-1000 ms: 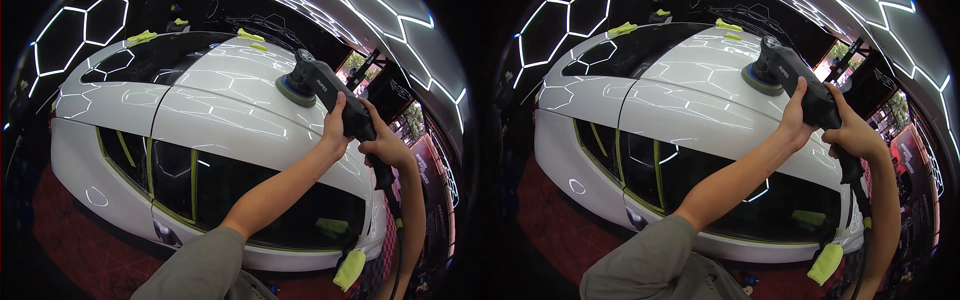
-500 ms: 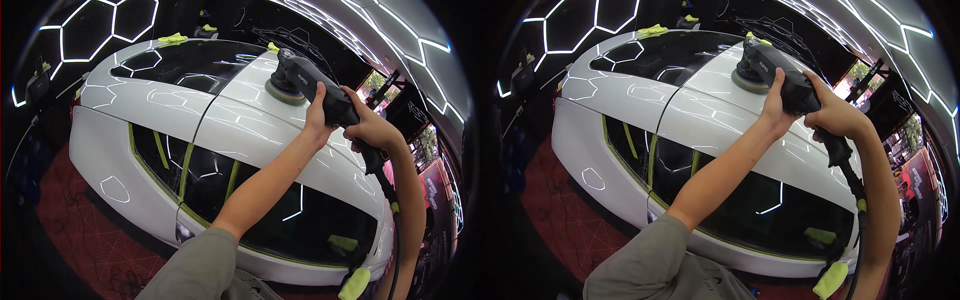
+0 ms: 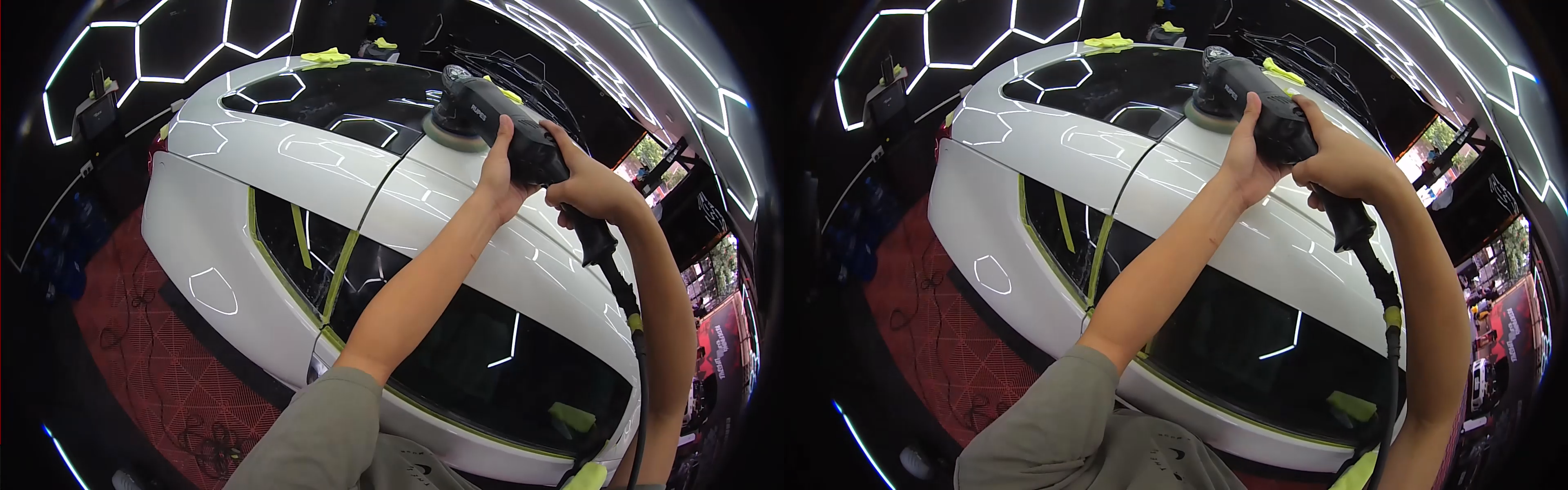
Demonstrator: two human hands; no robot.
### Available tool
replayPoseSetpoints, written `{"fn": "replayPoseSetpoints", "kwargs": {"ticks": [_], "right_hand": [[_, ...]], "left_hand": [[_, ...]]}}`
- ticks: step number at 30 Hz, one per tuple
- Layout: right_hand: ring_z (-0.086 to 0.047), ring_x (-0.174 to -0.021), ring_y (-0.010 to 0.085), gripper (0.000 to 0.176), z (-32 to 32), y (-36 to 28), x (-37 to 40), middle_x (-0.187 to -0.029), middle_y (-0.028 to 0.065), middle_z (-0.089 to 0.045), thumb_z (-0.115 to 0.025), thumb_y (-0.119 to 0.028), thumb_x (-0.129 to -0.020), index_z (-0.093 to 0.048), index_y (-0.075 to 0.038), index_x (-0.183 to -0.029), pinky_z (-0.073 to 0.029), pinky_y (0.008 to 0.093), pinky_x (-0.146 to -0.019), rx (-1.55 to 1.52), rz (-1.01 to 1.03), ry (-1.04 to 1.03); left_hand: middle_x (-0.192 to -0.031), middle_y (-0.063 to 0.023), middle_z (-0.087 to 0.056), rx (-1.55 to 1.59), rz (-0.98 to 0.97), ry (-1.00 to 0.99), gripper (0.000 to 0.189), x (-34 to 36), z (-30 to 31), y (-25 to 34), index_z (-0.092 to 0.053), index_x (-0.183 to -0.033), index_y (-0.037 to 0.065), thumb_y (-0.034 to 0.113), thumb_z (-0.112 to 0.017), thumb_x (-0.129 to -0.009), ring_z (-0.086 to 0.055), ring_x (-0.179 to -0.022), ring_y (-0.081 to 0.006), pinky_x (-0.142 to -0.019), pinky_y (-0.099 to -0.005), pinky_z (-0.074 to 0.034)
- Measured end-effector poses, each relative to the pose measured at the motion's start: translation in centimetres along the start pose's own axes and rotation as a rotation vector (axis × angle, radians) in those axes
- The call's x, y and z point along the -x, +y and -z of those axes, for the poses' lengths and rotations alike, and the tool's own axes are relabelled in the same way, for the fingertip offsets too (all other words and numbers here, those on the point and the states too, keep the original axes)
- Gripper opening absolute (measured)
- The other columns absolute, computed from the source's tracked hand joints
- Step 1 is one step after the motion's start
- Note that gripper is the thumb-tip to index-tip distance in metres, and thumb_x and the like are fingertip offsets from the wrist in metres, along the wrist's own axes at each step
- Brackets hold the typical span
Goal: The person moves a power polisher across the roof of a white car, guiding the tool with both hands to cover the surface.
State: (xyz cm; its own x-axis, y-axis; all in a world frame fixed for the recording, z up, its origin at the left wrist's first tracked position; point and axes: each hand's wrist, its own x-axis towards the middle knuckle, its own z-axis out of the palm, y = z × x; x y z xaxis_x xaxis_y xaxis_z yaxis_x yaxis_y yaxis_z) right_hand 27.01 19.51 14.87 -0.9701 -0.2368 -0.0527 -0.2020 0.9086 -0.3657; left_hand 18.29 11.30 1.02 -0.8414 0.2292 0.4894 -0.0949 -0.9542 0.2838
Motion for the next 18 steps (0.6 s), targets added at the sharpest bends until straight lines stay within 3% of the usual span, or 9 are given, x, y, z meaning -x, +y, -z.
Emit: {"fn": "replayPoseSetpoints", "kwargs": {"ticks": [8, 14, 18], "right_hand": [[-0.069, -0.057, 0.0212, 0.100, 2.2, 4.3, 7.7, -0.098, 0.0194, -0.065, -0.061, 0.001, -0.071, -0.018, -0.023, -0.158, -0.059, 0.0339, -0.056, 0.008, -0.039, 0.000], [-0.068, -0.057, 0.0205, 0.102, 3.4, 7.4, 12.9, -0.110, 0.0225, -0.063, -0.058, 0.004, -0.069, -0.019, -0.022, -0.159, -0.058, 0.0333, -0.056, -0.057, -0.120, 0.040], [-0.067, -0.056, 0.0195, 0.102, 4.2, 10.6, 15.8, -0.118, 0.0253, -0.060, -0.057, 0.005, -0.069, -0.017, -0.021, -0.160, -0.058, 0.0330, -0.056, -0.095, -0.065, 0.101]], "left_hand": [[-0.131, -0.0071, -0.057, -0.002, 0.057, 0.024, 0.077, 3.9, -5.1, -6.2, -0.043, -0.143, 0.010, 0.070, -0.051, -0.095, -0.057, -0.123, -0.0199, -0.105, -0.0400, -0.047], [-0.128, -0.0074, -0.059, 0.007, 0.125, -0.018, 0.076, 5.5, -8.5, -11.0, -0.046, -0.140, 0.008, 0.070, -0.050, -0.095, -0.059, -0.122, -0.0194, -0.108, -0.0405, -0.046], [-0.126, -0.0065, -0.061, -0.002, 0.146, -0.043, 0.075, 6.0, -10.1, -14.8, -0.048, -0.138, 0.008, 0.069, -0.049, -0.096, -0.059, -0.120, -0.0185, -0.107, -0.0398, -0.047]]}}
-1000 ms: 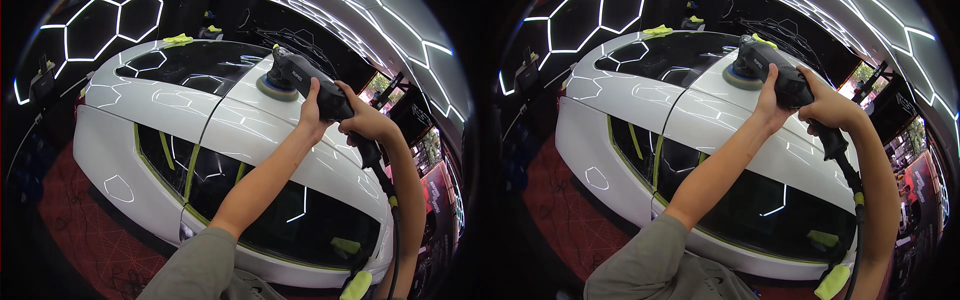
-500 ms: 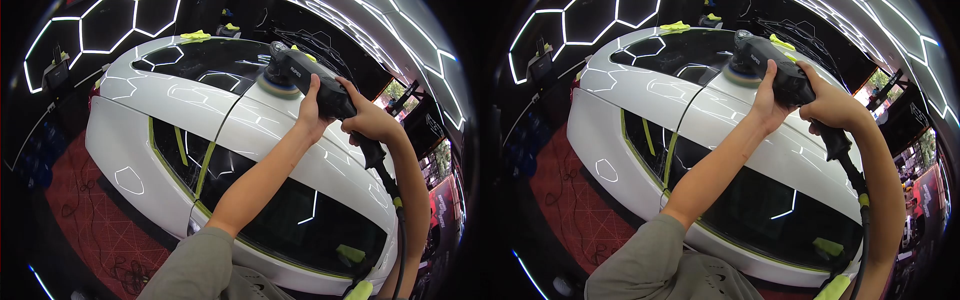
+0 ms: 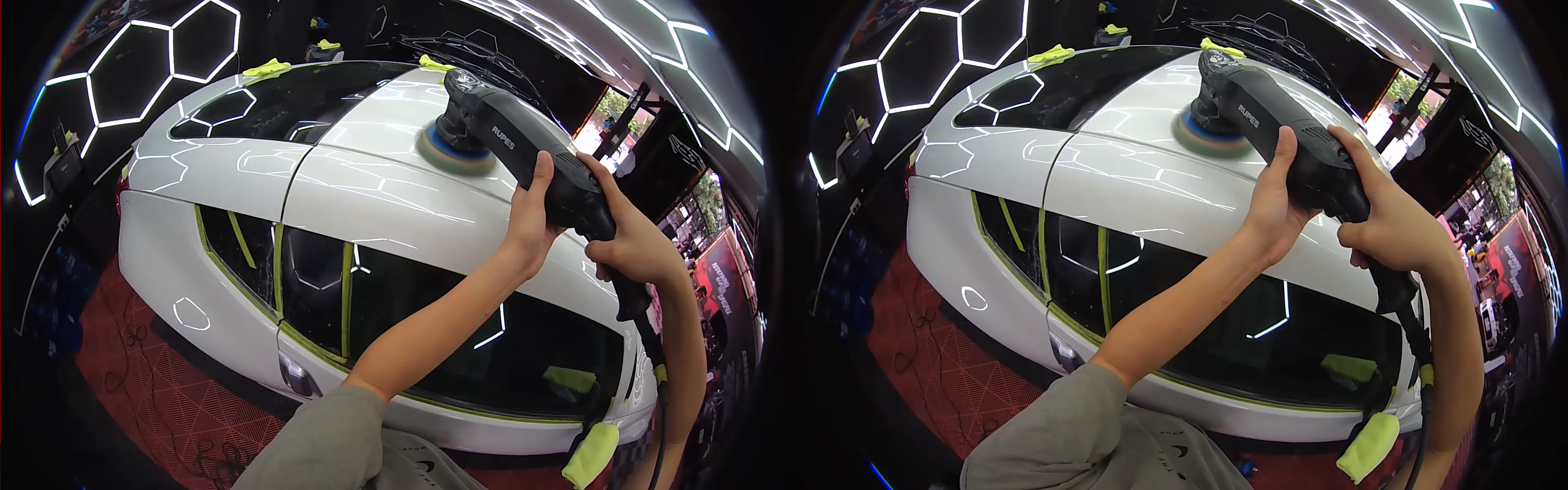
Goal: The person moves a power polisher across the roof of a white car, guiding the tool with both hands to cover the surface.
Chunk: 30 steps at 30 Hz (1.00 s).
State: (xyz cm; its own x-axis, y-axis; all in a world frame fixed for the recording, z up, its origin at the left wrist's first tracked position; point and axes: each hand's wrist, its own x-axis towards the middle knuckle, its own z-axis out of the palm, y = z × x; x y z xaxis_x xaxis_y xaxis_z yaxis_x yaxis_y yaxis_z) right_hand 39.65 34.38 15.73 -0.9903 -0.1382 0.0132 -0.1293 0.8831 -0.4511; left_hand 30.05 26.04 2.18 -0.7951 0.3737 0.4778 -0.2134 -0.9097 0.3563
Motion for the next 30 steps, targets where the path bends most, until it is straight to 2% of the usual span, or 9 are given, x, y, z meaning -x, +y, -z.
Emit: {"fn": "replayPoseSetpoints", "kwargs": {"ticks": [13, 15, 19, 20, 22, 23, 26, 27, 30], "right_hand": [[-0.068, -0.058, 0.0189, 0.104, 4.8, 8.6, 7.7, -0.119, 0.0235, -0.060, -0.058, 0.006, -0.068, -0.017, -0.022, -0.160, -0.058, 0.0324, -0.055, -0.116, -0.162, 0.067], [-0.065, -0.054, 0.0180, 0.106, 5.1, 9.7, 8.8, -0.119, 0.0218, -0.060, -0.058, 0.008, -0.066, -0.018, -0.020, -0.160, -0.057, 0.0311, -0.052, -0.150, -0.168, 0.119], [-0.065, -0.056, 0.0173, 0.106, 6.5, 12.6, 11.3, -0.127, 0.0201, -0.054, -0.063, 0.007, -0.065, -0.021, -0.017, -0.159, -0.056, 0.0303, -0.052, -0.217, -0.228, 0.184], [-0.065, -0.056, 0.0173, 0.106, 6.7, 13.4, 11.8, -0.127, 0.0201, -0.054, -0.063, 0.007, -0.065, -0.021, -0.017, -0.159, -0.056, 0.0303, -0.052, -0.219, -0.238, 0.191], [-0.065, -0.055, 0.0176, 0.104, 7.1, 14.8, 12.7, -0.117, 0.0191, -0.059, -0.064, 0.007, -0.065, -0.023, -0.014, -0.158, -0.056, 0.0301, -0.051, -0.261, -0.285, 0.203], [-0.066, -0.058, 0.0185, 0.103, 7.4, 15.2, 13.1, -0.101, 0.0161, -0.063, -0.065, 0.007, -0.065, -0.024, -0.013, -0.158, -0.056, 0.0304, -0.053, -0.301, -0.298, 0.200], [-0.068, -0.063, 0.0203, 0.103, 7.7, 16.6, 14.3, -0.090, 0.0136, -0.063, -0.066, 0.007, -0.066, -0.024, -0.014, -0.158, -0.057, 0.0315, -0.055, -0.384, -0.332, 0.260], [-0.072, -0.066, 0.0229, 0.102, 8.0, 17.5, 14.7, -0.092, 0.0182, -0.066, -0.065, 0.008, -0.070, -0.019, -0.014, -0.159, -0.059, 0.0325, -0.057, -0.408, -0.348, 0.244], [-0.072, -0.068, 0.0236, 0.104, 8.3, 19.0, 16.1, -0.091, 0.0181, -0.066, -0.064, 0.008, -0.070, -0.017, -0.016, -0.160, -0.059, 0.0329, -0.056, -0.429, -0.384, 0.244]], "left_hand": [[-0.127, -0.0062, -0.061, -0.001, 0.127, -0.059, 0.075, -1.3, -5.5, -11.4, -0.048, -0.138, 0.009, 0.071, -0.048, -0.095, -0.059, -0.120, -0.0178, -0.106, -0.0405, -0.046], [-0.119, -0.0060, -0.061, 0.052, 0.131, -0.068, 0.070, -1.4, -6.2, -13.1, -0.046, -0.136, 0.010, 0.066, -0.054, -0.095, -0.065, -0.110, -0.0182, -0.095, -0.0403, -0.056], [-0.117, -0.0058, -0.062, 0.068, 0.177, -0.090, 0.070, -1.5, -8.0, -16.4, -0.047, -0.135, 0.009, 0.066, -0.055, -0.095, -0.065, -0.110, -0.0187, -0.094, -0.0412, -0.055], [-0.119, -0.0059, -0.063, 0.064, 0.189, -0.097, 0.069, -1.4, -8.3, -17.1, -0.050, -0.134, 0.009, 0.066, -0.052, -0.096, -0.063, -0.113, -0.0187, -0.099, -0.0420, -0.052], [-0.120, -0.0060, -0.064, 0.065, 0.220, -0.107, 0.067, -1.4, -8.9, -18.5, -0.053, -0.132, 0.009, 0.066, -0.050, -0.097, -0.062, -0.116, -0.0188, -0.104, -0.0428, -0.048], [-0.120, -0.0063, -0.064, 0.063, 0.231, -0.106, 0.066, -1.6, -9.1, -19.2, -0.053, -0.131, 0.009, 0.066, -0.051, -0.097, -0.062, -0.115, -0.0187, -0.104, -0.0429, -0.048], [-0.120, -0.0069, -0.064, 0.071, 0.263, -0.103, 0.064, -1.8, -9.8, -21.1, -0.054, -0.129, 0.009, 0.065, -0.052, -0.097, -0.063, -0.114, -0.0186, -0.103, -0.0430, -0.049], [-0.119, -0.0072, -0.064, 0.068, 0.262, -0.102, 0.064, -1.8, -10.1, -21.7, -0.055, -0.128, 0.009, 0.065, -0.052, -0.097, -0.063, -0.114, -0.0186, -0.103, -0.0431, -0.049], [-0.117, -0.0070, -0.065, 0.059, 0.295, -0.135, 0.063, -2.0, -10.5, -24.0, -0.055, -0.128, 0.009, 0.064, -0.053, -0.097, -0.064, -0.111, -0.0183, -0.101, -0.0425, -0.051]]}}
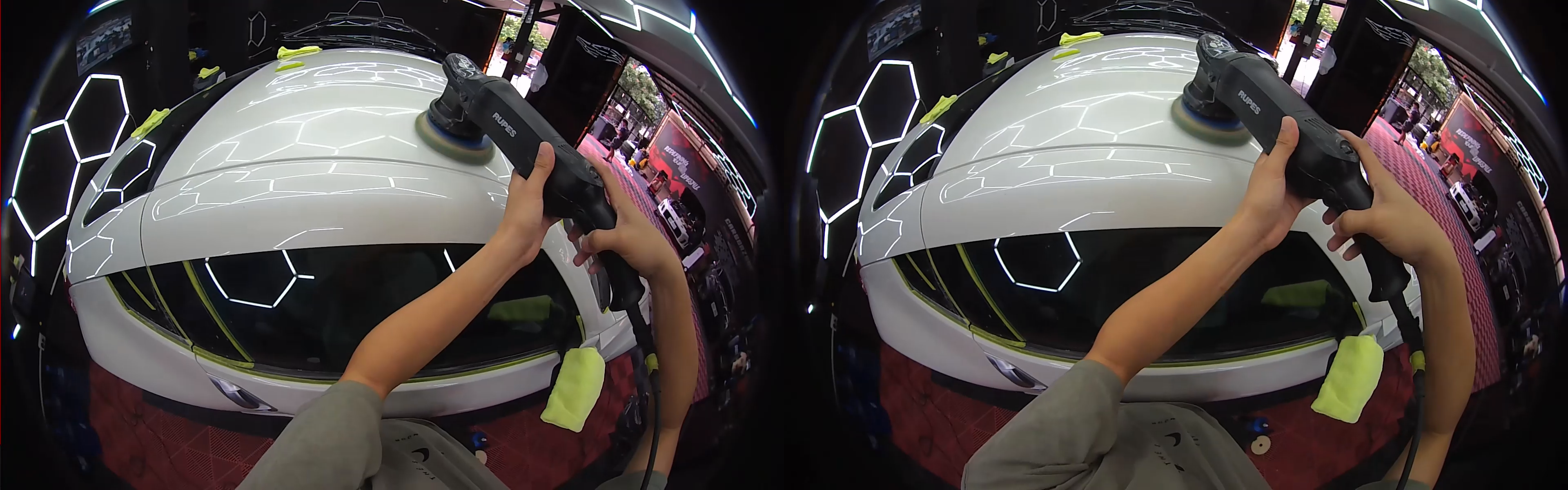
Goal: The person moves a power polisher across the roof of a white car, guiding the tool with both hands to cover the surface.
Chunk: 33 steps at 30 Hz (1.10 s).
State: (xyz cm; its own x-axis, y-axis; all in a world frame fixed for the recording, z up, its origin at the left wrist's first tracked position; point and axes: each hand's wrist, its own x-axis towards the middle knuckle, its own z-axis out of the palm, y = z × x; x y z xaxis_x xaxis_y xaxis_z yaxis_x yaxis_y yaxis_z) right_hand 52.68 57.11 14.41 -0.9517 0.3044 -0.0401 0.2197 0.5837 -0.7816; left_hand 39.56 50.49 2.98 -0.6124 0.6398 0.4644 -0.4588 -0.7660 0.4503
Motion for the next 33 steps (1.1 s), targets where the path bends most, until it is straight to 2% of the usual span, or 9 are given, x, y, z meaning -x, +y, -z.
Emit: {"fn": "replayPoseSetpoints", "kwargs": {"ticks": [5, 14, 16, 21, 29, 31, 33], "right_hand": [[-0.062, -0.050, 0.0183, 0.105, 1.7, 2.9, 0.9, -0.090, 0.0156, -0.063, -0.064, 0.008, -0.066, -0.019, -0.015, -0.159, -0.052, 0.0312, -0.046, -0.021, 0.027, 0.069], [-0.061, -0.049, 0.0186, 0.106, 5.4, 9.1, 2.3, -0.085, 0.0139, -0.059, -0.062, 0.006, -0.065, -0.017, -0.013, -0.159, -0.050, 0.0310, -0.044, -0.069, -0.015, 0.192], [-0.061, -0.049, 0.0189, 0.106, 6.1, 10.3, 2.5, -0.085, 0.0137, -0.059, -0.062, 0.006, -0.065, -0.016, -0.013, -0.159, -0.050, 0.0314, -0.044, -0.084, -0.039, 0.205], [-0.061, -0.049, 0.0204, 0.108, 6.9, 13.5, 3.2, -0.082, 0.0128, -0.057, -0.063, 0.006, -0.067, -0.012, -0.017, -0.160, -0.049, 0.0321, -0.044, -0.164, -0.094, 0.234], [-0.059, -0.049, 0.0194, 0.110, 6.9, 16.0, 4.7, -0.079, 0.0123, -0.057, -0.062, 0.008, -0.068, -0.007, -0.016, -0.160, -0.048, 0.0307, -0.045, -0.252, -0.124, 0.266], [-0.059, -0.049, 0.0193, 0.110, 6.6, 16.1, 5.3, -0.079, 0.0122, -0.057, -0.062, 0.008, -0.068, -0.007, -0.016, -0.160, -0.048, 0.0306, -0.045, -0.252, -0.115, 0.270], [-0.058, -0.051, 0.0187, 0.110, 6.0, 16.0, 5.9, -0.079, 0.0119, -0.056, -0.062, 0.008, -0.068, -0.007, -0.015, -0.160, -0.049, 0.0307, -0.047, -0.255, -0.106, 0.282]], "left_hand": [[-0.114, -0.0053, -0.066, 0.016, 0.038, -0.008, 0.063, -1.2, -0.9, -3.7, -0.055, -0.127, 0.009, 0.064, -0.054, -0.097, -0.066, -0.107, -0.0178, -0.095, -0.0417, -0.054], [-0.115, -0.0045, -0.064, -0.026, 0.158, 0.021, 0.065, -3.1, -2.2, -10.7, -0.051, -0.130, 0.010, 0.064, -0.058, -0.095, -0.066, -0.105, -0.0183, -0.090, -0.0417, -0.055], [-0.112, -0.0051, -0.065, 0.020, 0.191, 0.026, 0.062, -3.7, -2.0, -12.1, -0.049, -0.128, 0.007, 0.057, -0.064, -0.095, -0.069, -0.098, -0.0175, -0.082, -0.0373, -0.061], [-0.113, -0.0060, -0.065, -0.011, 0.256, 0.029, 0.063, -4.4, -1.9, -15.4, -0.050, -0.128, 0.006, 0.057, -0.065, -0.094, -0.069, -0.099, -0.0178, -0.082, -0.0368, -0.060], [-0.114, -0.0086, -0.064, -0.054, 0.343, 0.040, 0.073, -4.0, -1.5, -19.4, -0.047, -0.132, 0.004, 0.061, -0.067, -0.091, -0.068, -0.102, -0.0189, -0.083, -0.0374, -0.059], [-0.114, -0.0072, -0.064, -0.060, 0.346, 0.054, 0.062, -3.3, -1.9, -19.3, -0.049, -0.131, 0.008, 0.058, -0.061, -0.096, -0.067, -0.105, -0.0215, -0.092, -0.0478, -0.056], [-0.114, -0.0073, -0.064, -0.056, 0.346, 0.032, 0.062, -2.5, -2.0, -18.9, -0.049, -0.131, 0.008, 0.058, -0.061, -0.096, -0.068, -0.105, -0.0209, -0.091, -0.0463, -0.057]]}}
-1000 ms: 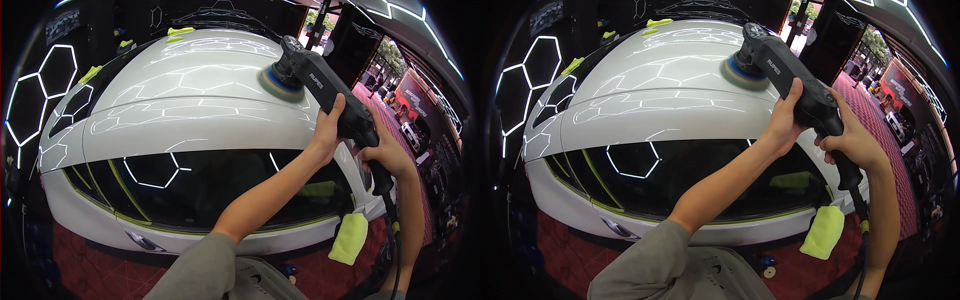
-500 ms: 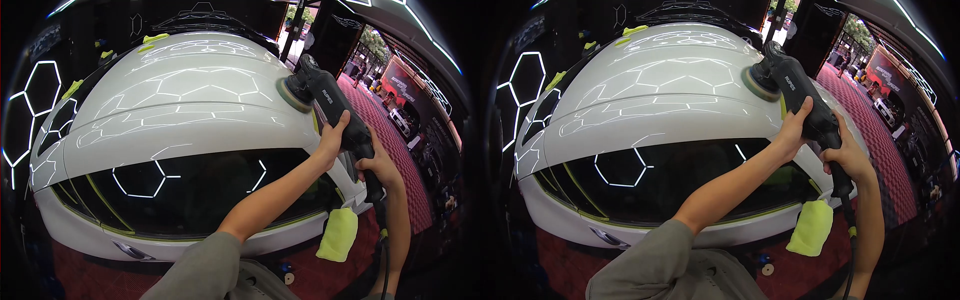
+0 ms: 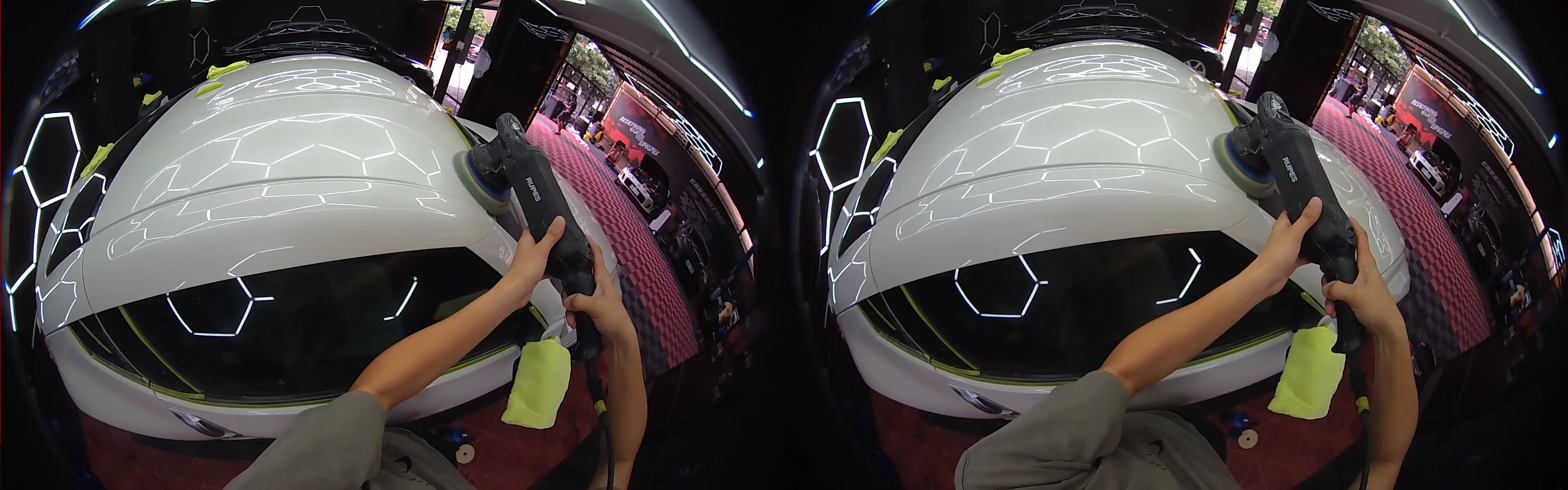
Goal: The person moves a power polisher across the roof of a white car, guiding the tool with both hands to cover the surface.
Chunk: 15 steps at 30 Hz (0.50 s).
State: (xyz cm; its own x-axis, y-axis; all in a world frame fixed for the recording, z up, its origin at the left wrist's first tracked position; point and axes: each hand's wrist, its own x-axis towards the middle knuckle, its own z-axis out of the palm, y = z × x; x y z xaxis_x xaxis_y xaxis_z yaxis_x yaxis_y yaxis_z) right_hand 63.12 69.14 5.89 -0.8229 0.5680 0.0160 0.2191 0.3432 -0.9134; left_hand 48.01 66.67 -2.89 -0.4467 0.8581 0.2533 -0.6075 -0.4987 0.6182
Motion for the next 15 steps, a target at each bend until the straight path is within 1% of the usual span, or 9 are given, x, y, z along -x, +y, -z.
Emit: {"fn": "replayPoseSetpoints", "kwargs": {"ticks": [4, 6, 7, 8, 9, 10, 12, 14, 15], "right_hand": [[-0.058, -0.054, 0.0185, 0.110, -0.9, -0.9, 1.3, -0.080, 0.0121, -0.056, -0.062, 0.008, -0.068, -0.007, -0.015, -0.161, -0.050, 0.0315, -0.048, -0.001, -0.008, 0.007], [-0.059, -0.059, 0.0177, 0.110, -1.4, -1.5, 1.9, -0.084, 0.0118, -0.057, -0.061, 0.008, -0.066, -0.009, -0.014, -0.161, -0.051, 0.0310, -0.050, 0.007, -0.020, 0.005], [-0.059, -0.059, 0.0177, 0.110, -1.5, -1.4, 1.9, -0.084, 0.0118, -0.057, -0.061, 0.008, -0.066, -0.009, -0.014, -0.161, -0.051, 0.0310, -0.050, 0.015, -0.024, -0.001], [-0.059, -0.062, 0.0172, 0.110, -1.6, -1.2, 1.9, -0.086, 0.0115, -0.057, -0.061, 0.008, -0.066, -0.010, -0.014, -0.161, -0.052, 0.0303, -0.050, 0.018, 0.027, 0.028], [-0.059, -0.065, 0.0167, 0.110, -1.8, -1.1, 1.7, -0.089, 0.0112, -0.057, -0.061, 0.009, -0.065, -0.012, -0.013, -0.161, -0.052, 0.0297, -0.051, 0.018, 0.081, 0.056], [-0.059, -0.065, 0.0167, 0.110, -2.0, -1.4, 1.8, -0.089, 0.0112, -0.057, -0.061, 0.009, -0.065, -0.012, -0.013, -0.161, -0.052, 0.0297, -0.051, 0.022, 0.082, 0.047], [-0.060, -0.068, 0.0161, 0.110, -2.4, -2.7, 2.1, -0.093, 0.0106, -0.057, -0.060, 0.009, -0.064, -0.013, -0.012, -0.161, -0.052, 0.0285, -0.051, 0.023, 0.022, 0.017], [-0.059, -0.067, 0.0160, 0.110, -3.4, -3.6, 2.3, -0.095, 0.0110, -0.057, -0.060, 0.009, -0.064, -0.013, -0.013, -0.161, -0.052, 0.0284, -0.051, 0.034, 0.046, 0.012], [-0.059, -0.067, 0.0159, 0.110, -3.9, -4.1, 2.3, -0.097, 0.0113, -0.057, -0.060, 0.009, -0.064, -0.013, -0.013, -0.161, -0.052, 0.0283, -0.051, 0.042, 0.068, 0.011]], "left_hand": [[-0.114, -0.0072, -0.064, -0.017, -0.006, -0.053, 0.061, 1.5, 0.1, 0.6, -0.047, -0.131, 0.008, 0.056, -0.060, -0.097, -0.068, -0.104, -0.0194, -0.090, -0.0425, -0.057], [-0.115, -0.0072, -0.064, 0.000, -0.015, -0.065, 0.061, 2.2, -0.2, 1.0, -0.047, -0.132, 0.008, 0.056, -0.060, -0.097, -0.067, -0.105, -0.0192, -0.091, -0.0423, -0.057], [-0.115, -0.0071, -0.064, 0.006, -0.023, -0.076, 0.061, 2.7, -0.2, 1.3, -0.047, -0.133, 0.008, 0.056, -0.060, -0.098, -0.067, -0.106, -0.0189, -0.092, -0.0421, -0.057], [-0.115, -0.0071, -0.064, 0.013, -0.028, -0.069, 0.061, 2.9, -0.3, 1.5, -0.047, -0.133, 0.008, 0.056, -0.060, -0.098, -0.067, -0.106, -0.0189, -0.092, -0.0421, -0.057], [-0.117, -0.0072, -0.063, 0.016, -0.029, -0.061, 0.061, 3.0, -0.3, 1.7, -0.047, -0.133, 0.007, 0.056, -0.060, -0.098, -0.067, -0.107, -0.0188, -0.093, -0.0422, -0.056], [-0.118, -0.0073, -0.063, 0.017, -0.030, -0.055, 0.062, 3.2, -0.3, 1.9, -0.046, -0.134, 0.007, 0.056, -0.059, -0.098, -0.066, -0.108, -0.0187, -0.094, -0.0423, -0.056], [-0.121, -0.0077, -0.062, 0.033, -0.044, -0.070, 0.063, 3.6, 0.1, 2.6, -0.045, -0.136, 0.007, 0.055, -0.060, -0.098, -0.065, -0.109, -0.0190, -0.095, -0.0425, -0.055], [-0.124, -0.0082, -0.061, 0.048, -0.058, -0.092, 0.064, 4.1, 0.3, 3.4, -0.043, -0.138, 0.007, 0.055, -0.060, -0.098, -0.065, -0.111, -0.0193, -0.097, -0.0427, -0.054], [-0.127, -0.0090, -0.060, 0.059, -0.062, -0.109, 0.065, 4.7, 0.4, 3.9, -0.041, -0.141, 0.008, 0.054, -0.060, -0.098, -0.063, -0.115, -0.0194, -0.100, -0.0424, -0.052]]}}
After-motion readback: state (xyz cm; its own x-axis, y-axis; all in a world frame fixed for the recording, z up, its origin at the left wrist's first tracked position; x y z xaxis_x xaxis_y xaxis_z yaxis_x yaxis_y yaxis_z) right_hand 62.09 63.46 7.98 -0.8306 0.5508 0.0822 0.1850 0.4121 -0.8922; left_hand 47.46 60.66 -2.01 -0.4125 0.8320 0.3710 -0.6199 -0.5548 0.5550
